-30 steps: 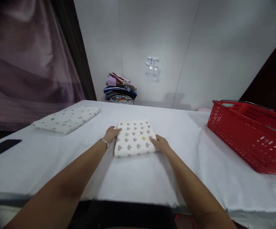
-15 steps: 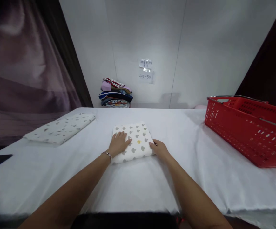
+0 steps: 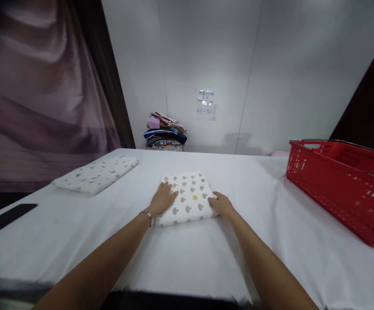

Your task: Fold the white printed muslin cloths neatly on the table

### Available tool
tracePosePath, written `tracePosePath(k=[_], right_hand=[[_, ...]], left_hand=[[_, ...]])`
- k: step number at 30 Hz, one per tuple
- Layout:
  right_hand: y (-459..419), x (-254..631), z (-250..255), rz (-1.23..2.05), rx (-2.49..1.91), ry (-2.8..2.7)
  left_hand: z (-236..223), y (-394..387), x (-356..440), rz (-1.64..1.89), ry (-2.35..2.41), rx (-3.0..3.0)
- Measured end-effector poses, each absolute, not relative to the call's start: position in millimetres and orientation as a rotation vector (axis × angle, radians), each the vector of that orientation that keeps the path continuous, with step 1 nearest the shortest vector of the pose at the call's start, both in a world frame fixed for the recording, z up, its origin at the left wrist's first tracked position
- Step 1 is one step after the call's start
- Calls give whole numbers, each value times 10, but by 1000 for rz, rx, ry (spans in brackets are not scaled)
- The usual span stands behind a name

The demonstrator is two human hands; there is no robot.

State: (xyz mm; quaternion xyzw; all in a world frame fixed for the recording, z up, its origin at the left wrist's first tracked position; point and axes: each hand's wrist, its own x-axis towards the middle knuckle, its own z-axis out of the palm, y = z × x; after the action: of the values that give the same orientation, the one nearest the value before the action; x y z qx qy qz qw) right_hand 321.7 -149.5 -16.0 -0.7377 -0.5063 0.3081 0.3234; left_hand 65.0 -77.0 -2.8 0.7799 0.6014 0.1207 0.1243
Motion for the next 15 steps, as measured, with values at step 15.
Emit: tracePosePath(k=[15], right_hand=[[-714, 3122, -253, 758, -1924, -1225]], left_hand=[[-56, -808, 634, 410, 1729, 2234]])
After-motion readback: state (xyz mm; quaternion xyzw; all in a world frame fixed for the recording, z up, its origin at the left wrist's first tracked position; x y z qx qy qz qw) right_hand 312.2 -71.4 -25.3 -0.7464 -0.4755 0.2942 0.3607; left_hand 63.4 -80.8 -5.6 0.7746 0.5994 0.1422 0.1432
